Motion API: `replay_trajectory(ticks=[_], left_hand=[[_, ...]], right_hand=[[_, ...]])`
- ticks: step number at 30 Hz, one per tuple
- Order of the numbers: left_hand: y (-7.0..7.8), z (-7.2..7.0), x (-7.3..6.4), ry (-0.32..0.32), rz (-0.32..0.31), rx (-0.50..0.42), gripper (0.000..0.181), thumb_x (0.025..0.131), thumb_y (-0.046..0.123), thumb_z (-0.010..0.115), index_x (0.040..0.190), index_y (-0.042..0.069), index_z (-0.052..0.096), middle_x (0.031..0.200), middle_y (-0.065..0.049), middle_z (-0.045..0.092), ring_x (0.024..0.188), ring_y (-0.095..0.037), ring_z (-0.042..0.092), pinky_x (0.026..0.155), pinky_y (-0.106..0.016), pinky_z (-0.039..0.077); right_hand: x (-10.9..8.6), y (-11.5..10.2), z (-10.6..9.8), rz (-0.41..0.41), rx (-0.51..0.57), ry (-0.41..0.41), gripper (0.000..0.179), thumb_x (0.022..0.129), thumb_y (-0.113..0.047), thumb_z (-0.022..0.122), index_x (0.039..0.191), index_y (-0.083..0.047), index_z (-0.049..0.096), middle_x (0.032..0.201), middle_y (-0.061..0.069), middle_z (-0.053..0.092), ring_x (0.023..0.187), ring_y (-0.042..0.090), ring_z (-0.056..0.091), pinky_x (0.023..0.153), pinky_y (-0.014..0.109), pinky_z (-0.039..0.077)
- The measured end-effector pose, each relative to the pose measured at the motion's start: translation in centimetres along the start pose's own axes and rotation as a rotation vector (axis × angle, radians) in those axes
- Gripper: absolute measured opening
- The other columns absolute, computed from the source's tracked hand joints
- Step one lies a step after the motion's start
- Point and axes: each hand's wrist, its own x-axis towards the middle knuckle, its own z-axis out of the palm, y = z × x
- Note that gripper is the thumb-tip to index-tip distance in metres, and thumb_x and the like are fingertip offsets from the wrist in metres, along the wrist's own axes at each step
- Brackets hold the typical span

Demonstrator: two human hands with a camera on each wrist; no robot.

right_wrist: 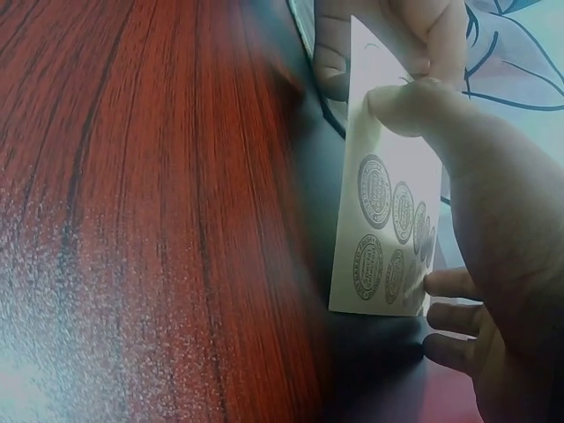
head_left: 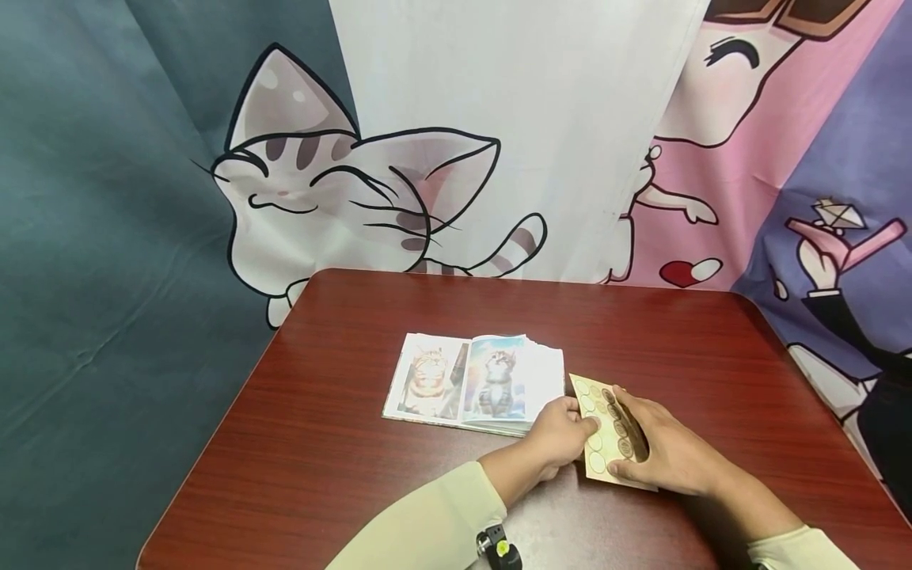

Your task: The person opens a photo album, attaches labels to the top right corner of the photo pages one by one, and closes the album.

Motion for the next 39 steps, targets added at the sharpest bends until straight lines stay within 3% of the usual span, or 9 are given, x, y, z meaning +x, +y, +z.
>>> replay_trajectory(ticks=[5, 10, 14, 19, 23, 29, 39], left_hand=[[-0.1, 0.0, 0.2, 0.035, 0.025, 0.053, 0.015, 0.095, -0.003, 0.062, 0.109, -0.001, 0.061, 0.084, -0.007, 0.066, 0.074, -0.020, 0.069, 0.071, -0.032, 0.060], [-0.2, -0.1, 0.4, 0.033, 0.031, 0.056, 0.030, 0.092, -0.008, 0.061, 0.121, -0.001, 0.057, 0.094, -0.006, 0.067, 0.083, -0.019, 0.069, 0.080, -0.033, 0.059], [-0.3, -0.4, 0.4, 0.028, 0.028, 0.052, 0.038, 0.090, -0.012, 0.060, 0.126, 0.001, 0.054, 0.098, -0.006, 0.070, 0.082, -0.021, 0.071, 0.079, -0.034, 0.060], [-0.2, -0.5, 0.5, 0.039, 0.019, 0.061, 0.041, 0.087, -0.018, 0.057, 0.121, 0.005, 0.057, 0.094, -0.004, 0.069, 0.075, -0.020, 0.069, 0.070, -0.034, 0.060], [-0.3, -0.4, 0.7, 0.033, 0.016, 0.056, 0.042, 0.086, -0.020, 0.055, 0.118, 0.007, 0.058, 0.092, -0.002, 0.068, 0.072, -0.020, 0.068, 0.067, -0.035, 0.060], [-0.3, -0.4, 0.7, 0.018, 0.034, 0.048, 0.044, 0.084, -0.021, 0.053, 0.117, 0.008, 0.058, 0.093, -0.001, 0.068, 0.072, -0.020, 0.069, 0.065, -0.036, 0.061], [-0.4, -0.2, 0.4, -0.001, 0.048, 0.034, 0.052, 0.081, -0.023, 0.053, 0.120, 0.011, 0.057, 0.097, 0.001, 0.069, 0.072, -0.019, 0.068, 0.064, -0.034, 0.060]], right_hand=[[0.0, -0.1, 0.1, 0.004, 0.014, 0.010, 0.114, 0.074, -0.058, 0.086, 0.157, -0.001, 0.034, 0.140, 0.021, 0.055, 0.127, 0.037, 0.052, 0.097, 0.056, 0.049], [0.0, -0.2, -0.1, 0.010, 0.024, 0.019, 0.109, 0.075, -0.051, 0.088, 0.157, -0.003, 0.035, 0.140, 0.020, 0.055, 0.128, 0.035, 0.051, 0.096, 0.056, 0.049], [0.1, -0.3, -0.4, -0.027, 0.025, 0.074, 0.098, 0.078, -0.043, 0.088, 0.154, -0.002, 0.041, 0.138, 0.017, 0.057, 0.127, 0.033, 0.051, 0.097, 0.054, 0.047], [0.5, -0.2, -0.6, -0.116, 0.032, 0.213, 0.067, 0.080, -0.025, 0.087, 0.138, -0.006, 0.059, 0.133, 0.010, 0.061, 0.125, 0.032, 0.051, 0.108, 0.026, 0.032], [0.9, -0.2, -0.6, -0.178, 0.056, 0.292, 0.046, 0.077, -0.011, 0.086, 0.120, -0.010, 0.069, 0.127, 0.008, 0.062, 0.120, 0.032, 0.051, 0.106, 0.010, 0.019], [1.3, -0.4, -0.3, -0.181, 0.077, 0.363, 0.030, 0.076, -0.001, 0.085, 0.102, -0.012, 0.074, 0.118, 0.006, 0.065, 0.111, 0.027, 0.054, 0.102, 0.012, 0.026], [1.6, -0.8, 0.0, -0.165, 0.051, 0.419, 0.026, 0.074, -0.002, 0.087, 0.093, -0.014, 0.074, 0.109, 0.006, 0.068, 0.103, 0.023, 0.056, 0.089, 0.028, 0.038]])
